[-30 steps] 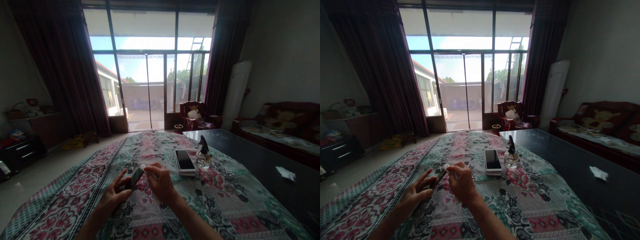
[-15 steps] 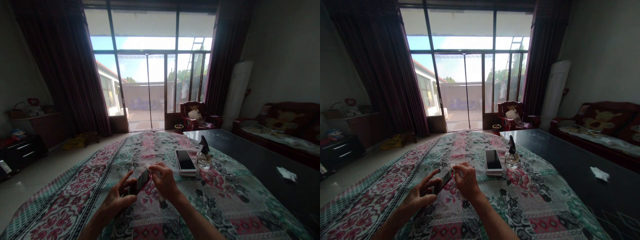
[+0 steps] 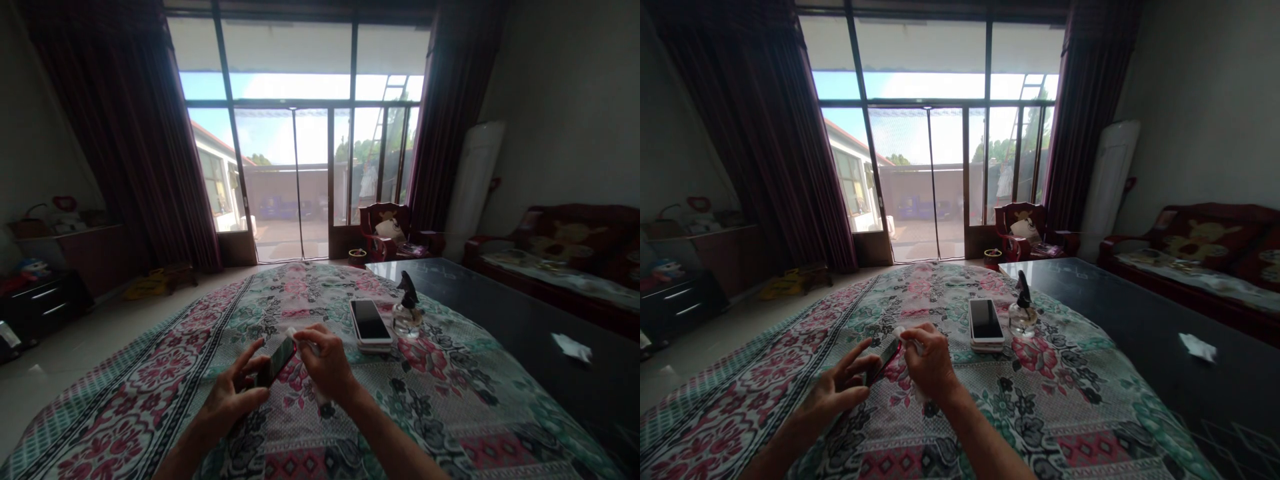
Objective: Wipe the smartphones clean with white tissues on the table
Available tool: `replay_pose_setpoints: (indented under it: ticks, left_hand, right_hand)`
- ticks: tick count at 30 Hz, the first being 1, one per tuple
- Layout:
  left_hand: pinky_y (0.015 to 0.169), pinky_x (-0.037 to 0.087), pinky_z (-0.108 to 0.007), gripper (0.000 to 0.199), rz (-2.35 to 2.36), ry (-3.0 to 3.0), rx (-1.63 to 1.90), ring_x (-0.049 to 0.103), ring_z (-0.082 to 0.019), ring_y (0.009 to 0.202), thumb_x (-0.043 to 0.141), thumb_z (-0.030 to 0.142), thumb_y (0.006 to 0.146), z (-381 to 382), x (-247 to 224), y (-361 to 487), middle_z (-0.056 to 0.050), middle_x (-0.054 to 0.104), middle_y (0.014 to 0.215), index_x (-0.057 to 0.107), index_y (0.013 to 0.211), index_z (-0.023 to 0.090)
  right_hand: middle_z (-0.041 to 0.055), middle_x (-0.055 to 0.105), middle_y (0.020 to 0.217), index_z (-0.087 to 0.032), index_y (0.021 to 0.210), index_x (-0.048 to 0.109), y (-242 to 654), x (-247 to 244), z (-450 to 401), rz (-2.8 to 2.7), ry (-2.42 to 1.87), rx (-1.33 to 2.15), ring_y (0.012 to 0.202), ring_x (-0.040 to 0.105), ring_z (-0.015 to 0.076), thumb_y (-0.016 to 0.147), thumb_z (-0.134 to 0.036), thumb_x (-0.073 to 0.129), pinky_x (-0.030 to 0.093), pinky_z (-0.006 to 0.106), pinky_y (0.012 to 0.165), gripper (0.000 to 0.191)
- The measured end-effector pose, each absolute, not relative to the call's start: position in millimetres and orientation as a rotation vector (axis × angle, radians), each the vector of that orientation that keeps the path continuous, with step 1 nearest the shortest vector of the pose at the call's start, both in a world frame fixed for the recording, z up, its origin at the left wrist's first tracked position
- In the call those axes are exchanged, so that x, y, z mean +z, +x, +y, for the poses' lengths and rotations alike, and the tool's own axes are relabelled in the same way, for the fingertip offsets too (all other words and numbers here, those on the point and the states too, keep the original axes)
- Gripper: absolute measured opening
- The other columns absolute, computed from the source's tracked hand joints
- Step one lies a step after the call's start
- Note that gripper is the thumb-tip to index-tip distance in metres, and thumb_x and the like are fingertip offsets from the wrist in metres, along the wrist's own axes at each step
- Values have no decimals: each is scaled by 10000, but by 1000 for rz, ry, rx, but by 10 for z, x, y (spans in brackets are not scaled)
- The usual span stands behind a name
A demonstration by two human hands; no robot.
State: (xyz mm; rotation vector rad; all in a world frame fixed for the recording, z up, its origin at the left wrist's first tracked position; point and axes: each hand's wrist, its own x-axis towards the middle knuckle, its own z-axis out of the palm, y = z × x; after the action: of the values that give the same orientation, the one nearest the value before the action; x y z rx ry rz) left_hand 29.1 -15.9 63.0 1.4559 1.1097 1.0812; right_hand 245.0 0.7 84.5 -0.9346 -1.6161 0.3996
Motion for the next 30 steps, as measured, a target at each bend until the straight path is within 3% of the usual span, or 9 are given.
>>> replay_pose_setpoints:
  ticks: [8,15,23,30]
  left_hand:
    - [922,478,-352,858,1103,1469,1064,585,-295,1149,765,334,607,-173,654,315,-89,676,1194,437,1391,220]
    - [773,538,-306,934,1223,1281,1201,655,-278,1019,787,343,571,-135,623,299,-112,683,1168,402,1407,187]
    - [922,464,-338,859,1127,1462,1070,592,-279,1129,762,296,604,-152,627,311,-83,675,1189,431,1393,214]
    - [895,479,-351,874,1109,1420,1068,600,-289,1110,761,315,605,-155,627,297,-82,678,1180,416,1403,225]
  right_hand:
    - [49,685,844,-196,857,733,2468,785,37,-1610,-978,416,803,640,162,738,-62,569,488,257,749,243]
    - [42,676,824,-197,865,725,2371,865,-50,-1643,-896,405,799,629,154,758,-83,561,479,260,754,226]
    - [55,683,851,-190,848,729,2463,777,53,-1605,-961,443,804,635,162,736,-88,557,481,259,751,229]
    - [49,678,831,-185,826,735,2467,855,8,-1591,-975,534,799,623,164,712,-111,541,468,265,759,237]
